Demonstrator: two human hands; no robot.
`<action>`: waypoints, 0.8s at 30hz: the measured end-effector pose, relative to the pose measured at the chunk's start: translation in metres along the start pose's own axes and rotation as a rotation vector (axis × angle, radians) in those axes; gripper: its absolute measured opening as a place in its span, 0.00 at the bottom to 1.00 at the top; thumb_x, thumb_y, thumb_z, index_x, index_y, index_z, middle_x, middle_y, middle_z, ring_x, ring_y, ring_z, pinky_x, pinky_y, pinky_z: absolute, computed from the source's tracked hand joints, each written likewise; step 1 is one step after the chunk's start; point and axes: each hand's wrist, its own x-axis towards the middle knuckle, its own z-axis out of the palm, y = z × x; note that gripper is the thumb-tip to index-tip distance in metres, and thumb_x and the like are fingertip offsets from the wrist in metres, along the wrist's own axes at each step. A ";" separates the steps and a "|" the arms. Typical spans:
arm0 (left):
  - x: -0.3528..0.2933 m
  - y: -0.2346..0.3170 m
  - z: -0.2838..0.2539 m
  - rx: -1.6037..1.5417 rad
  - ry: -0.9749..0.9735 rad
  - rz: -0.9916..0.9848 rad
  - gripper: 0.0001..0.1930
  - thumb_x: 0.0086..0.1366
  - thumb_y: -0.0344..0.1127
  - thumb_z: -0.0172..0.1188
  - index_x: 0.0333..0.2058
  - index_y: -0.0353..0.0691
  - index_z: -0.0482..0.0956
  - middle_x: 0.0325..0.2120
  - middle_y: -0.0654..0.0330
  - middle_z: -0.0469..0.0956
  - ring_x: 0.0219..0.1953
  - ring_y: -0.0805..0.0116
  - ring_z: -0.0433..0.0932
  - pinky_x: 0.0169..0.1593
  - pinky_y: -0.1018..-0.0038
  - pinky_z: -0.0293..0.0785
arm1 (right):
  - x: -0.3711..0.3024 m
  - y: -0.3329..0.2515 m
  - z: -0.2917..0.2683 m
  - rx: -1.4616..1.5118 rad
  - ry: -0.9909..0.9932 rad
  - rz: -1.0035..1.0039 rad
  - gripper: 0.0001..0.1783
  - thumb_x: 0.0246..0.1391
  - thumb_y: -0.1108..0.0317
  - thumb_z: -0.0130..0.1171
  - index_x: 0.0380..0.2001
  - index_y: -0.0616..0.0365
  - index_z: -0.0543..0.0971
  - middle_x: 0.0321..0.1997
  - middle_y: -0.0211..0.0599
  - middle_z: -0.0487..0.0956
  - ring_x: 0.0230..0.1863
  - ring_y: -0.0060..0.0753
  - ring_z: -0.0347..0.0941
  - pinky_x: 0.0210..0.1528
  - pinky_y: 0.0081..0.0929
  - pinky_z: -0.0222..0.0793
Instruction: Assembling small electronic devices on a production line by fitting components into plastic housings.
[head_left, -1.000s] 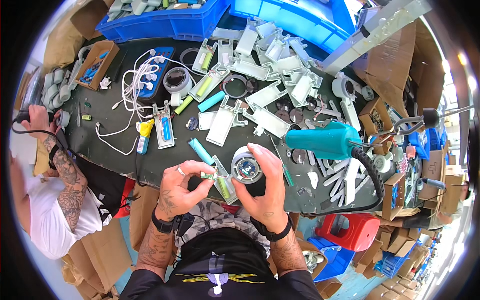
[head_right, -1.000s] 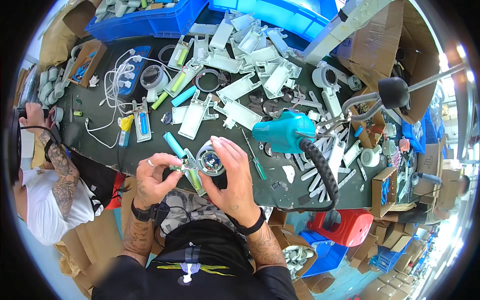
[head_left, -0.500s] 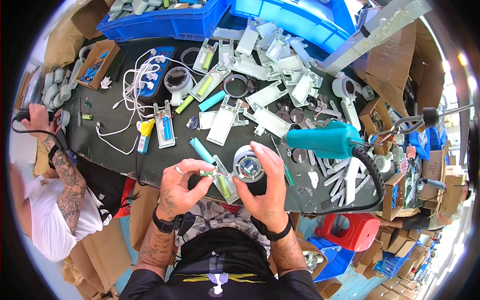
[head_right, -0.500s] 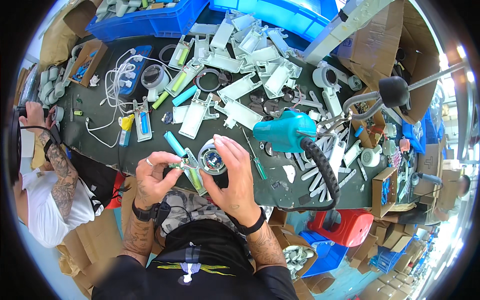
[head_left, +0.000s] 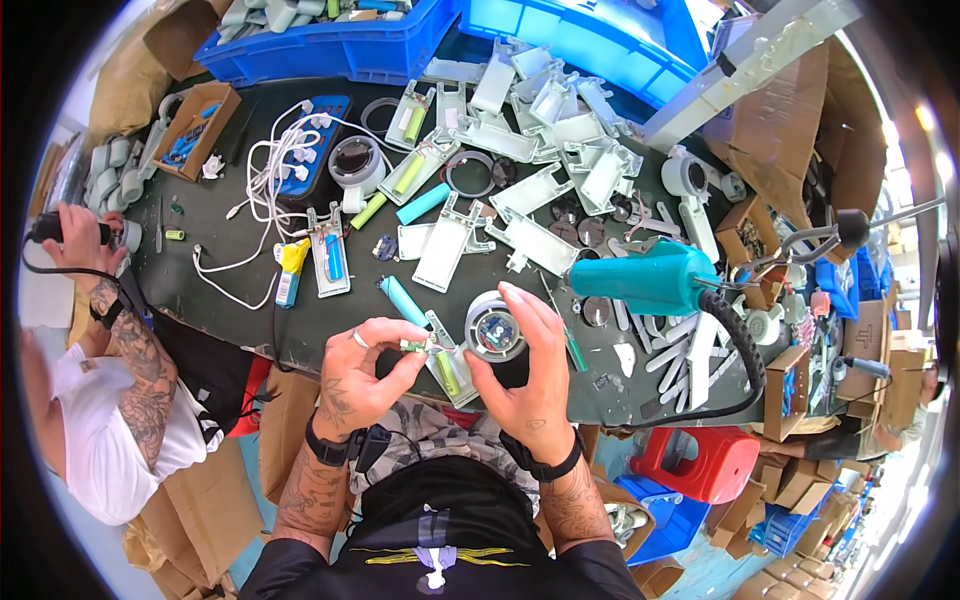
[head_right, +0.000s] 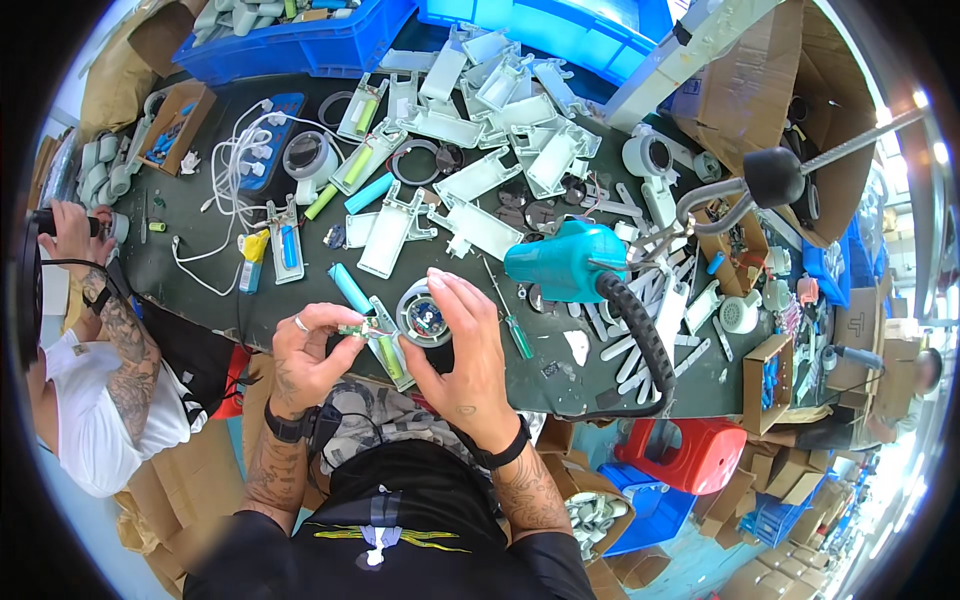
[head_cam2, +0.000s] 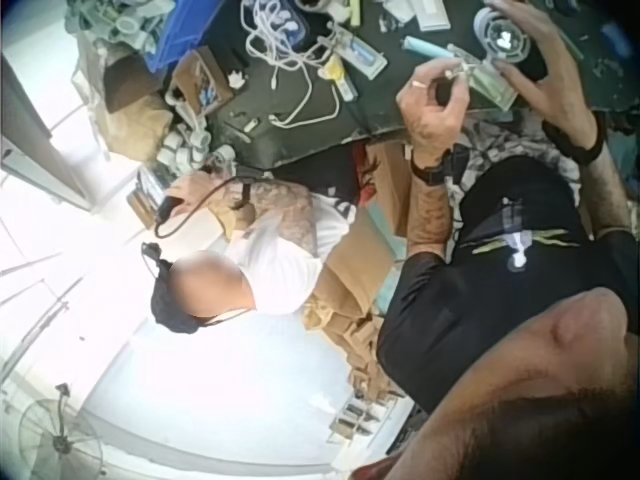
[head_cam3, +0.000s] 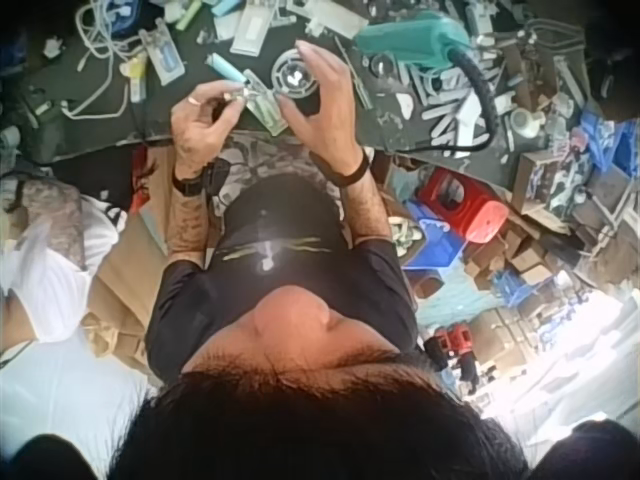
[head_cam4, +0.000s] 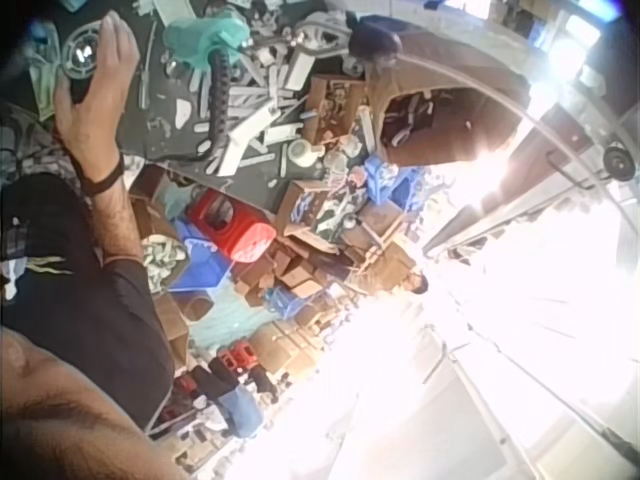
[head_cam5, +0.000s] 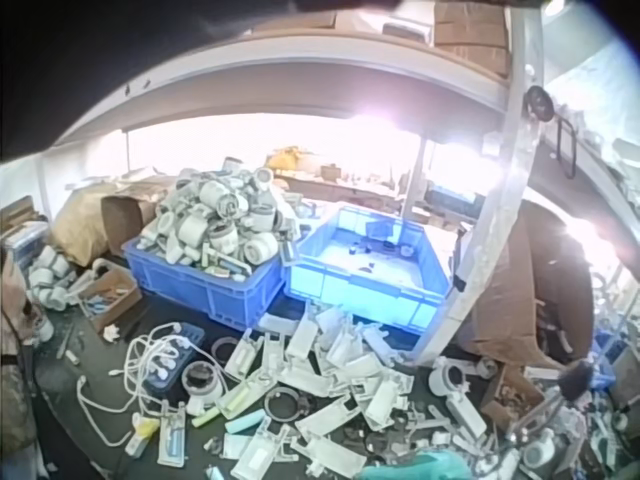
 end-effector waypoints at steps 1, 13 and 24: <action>0.000 0.000 0.000 0.000 0.001 0.000 0.14 0.66 0.17 0.70 0.49 0.30 0.85 0.43 0.54 0.89 0.44 0.69 0.88 0.50 0.73 0.84 | 0.000 -0.001 0.000 0.002 -0.001 0.001 0.47 0.49 0.78 0.78 0.73 0.61 0.70 0.72 0.51 0.77 0.71 0.56 0.74 0.73 0.48 0.69; -0.001 0.000 -0.001 0.004 -0.005 -0.035 0.13 0.66 0.18 0.70 0.49 0.32 0.85 0.42 0.54 0.89 0.44 0.69 0.89 0.50 0.72 0.85 | 0.000 0.000 0.000 0.001 -0.002 -0.002 0.48 0.49 0.78 0.78 0.73 0.61 0.70 0.72 0.51 0.77 0.70 0.56 0.74 0.73 0.48 0.69; 0.002 0.000 0.001 -0.004 -0.002 -0.005 0.14 0.66 0.19 0.70 0.49 0.32 0.86 0.40 0.55 0.89 0.42 0.70 0.88 0.49 0.73 0.84 | 0.000 0.000 0.000 0.008 -0.011 0.001 0.48 0.49 0.78 0.78 0.74 0.60 0.69 0.72 0.51 0.77 0.71 0.56 0.74 0.73 0.48 0.70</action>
